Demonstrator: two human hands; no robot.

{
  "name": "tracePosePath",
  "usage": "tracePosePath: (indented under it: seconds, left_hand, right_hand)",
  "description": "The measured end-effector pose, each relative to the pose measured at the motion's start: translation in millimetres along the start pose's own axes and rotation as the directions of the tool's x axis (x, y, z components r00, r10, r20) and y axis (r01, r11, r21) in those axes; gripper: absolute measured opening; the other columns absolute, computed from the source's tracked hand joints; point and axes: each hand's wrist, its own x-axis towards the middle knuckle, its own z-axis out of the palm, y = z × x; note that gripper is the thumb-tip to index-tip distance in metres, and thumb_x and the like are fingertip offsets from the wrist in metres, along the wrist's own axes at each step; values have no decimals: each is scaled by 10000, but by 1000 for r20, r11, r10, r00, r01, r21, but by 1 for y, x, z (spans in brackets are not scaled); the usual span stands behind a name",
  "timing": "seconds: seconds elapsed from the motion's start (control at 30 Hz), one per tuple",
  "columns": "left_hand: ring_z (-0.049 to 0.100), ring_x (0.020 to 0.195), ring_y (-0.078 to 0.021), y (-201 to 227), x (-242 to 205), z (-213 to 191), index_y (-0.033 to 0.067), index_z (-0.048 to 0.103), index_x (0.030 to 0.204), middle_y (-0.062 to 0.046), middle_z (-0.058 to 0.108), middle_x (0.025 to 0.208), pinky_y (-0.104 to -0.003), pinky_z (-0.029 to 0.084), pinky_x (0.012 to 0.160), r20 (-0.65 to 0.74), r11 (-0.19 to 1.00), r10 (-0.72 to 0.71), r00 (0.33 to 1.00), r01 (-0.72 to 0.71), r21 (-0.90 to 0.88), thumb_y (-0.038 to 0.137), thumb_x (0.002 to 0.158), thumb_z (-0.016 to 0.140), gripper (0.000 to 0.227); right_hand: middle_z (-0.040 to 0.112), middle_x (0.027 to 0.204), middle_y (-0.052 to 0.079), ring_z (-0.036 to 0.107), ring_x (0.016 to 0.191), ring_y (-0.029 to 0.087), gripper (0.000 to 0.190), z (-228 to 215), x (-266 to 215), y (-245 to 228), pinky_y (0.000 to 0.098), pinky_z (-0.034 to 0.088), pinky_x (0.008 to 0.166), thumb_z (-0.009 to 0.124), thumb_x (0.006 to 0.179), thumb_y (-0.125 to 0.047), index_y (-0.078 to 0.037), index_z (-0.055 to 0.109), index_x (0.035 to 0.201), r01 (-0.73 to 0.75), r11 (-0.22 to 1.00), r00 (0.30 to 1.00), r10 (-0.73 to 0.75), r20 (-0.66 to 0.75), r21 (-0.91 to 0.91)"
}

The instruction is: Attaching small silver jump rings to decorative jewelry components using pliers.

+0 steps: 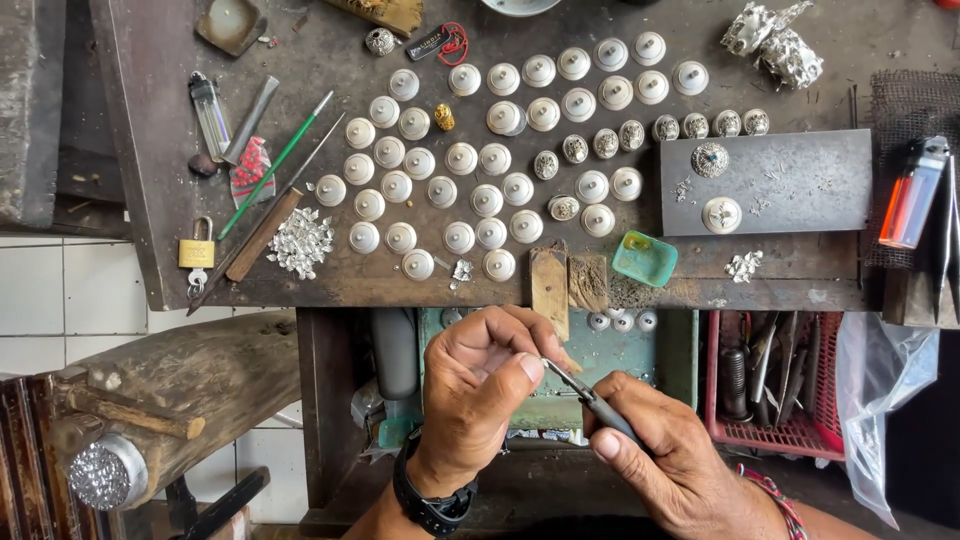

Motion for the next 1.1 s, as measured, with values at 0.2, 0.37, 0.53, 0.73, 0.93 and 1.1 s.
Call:
tracePosePath:
  seconds: [0.2,0.37,0.53,0.73,0.93,1.1]
  left_hand:
    - [592,672,-208,-1,0,0,53,531,710,-96,563,775,-314,465,689,-7,1000,0,1000,0,2,91,740,551,52]
    - [592,671,-206,-1,0,0,56,528,708,-92,561,774,-312,464,689,-3,1000,5,1000,-5,3,101,746,557,66]
    - [598,666,-210,-2,-1,0,58,527,704,-88,564,775,-312,468,688,-5,1000,-5,1000,5,6,101,743,556,65]
    - [593,671,-203,-2,-1,-1,51,529,695,-89,565,764,-301,475,689,-29,1000,-14,999,14,10,82,731,550,52]
    - [595,694,-211,2,0,1,54,530,677,-96,570,756,-325,477,710,-44,999,-19,999,20,39,63,708,531,33]
    - [589,630,-163,0,-1,6,39,562,669,-78,604,750,-260,502,609,100,961,-232,967,213,175,48,739,537,75]
  right_hand:
    - [454,680,13,445,584,133,352,0,-1,2,245,389,547,362,903,-330,-57,513,738,-19,1000,1000,19,-2,-17]
    - [451,678,15,441,581,138,362,0,-2,3,248,382,544,349,907,-336,-58,508,738,-6,1000,1000,6,7,-18]
    - [424,662,18,413,557,147,331,0,-5,9,259,365,515,359,906,-298,-54,484,722,27,998,1000,-26,15,-57]
    - [367,622,16,373,499,151,304,1,-8,15,279,309,444,397,890,-276,-62,427,676,25,980,999,-30,-20,-199]
    - [347,627,12,352,506,140,333,-2,-4,9,276,305,460,384,893,-307,-57,428,678,6,989,999,-11,-33,-145]
    - [568,666,129,581,587,184,302,-7,-2,-2,226,435,500,588,726,-6,-51,296,662,267,868,873,-402,-277,-418]
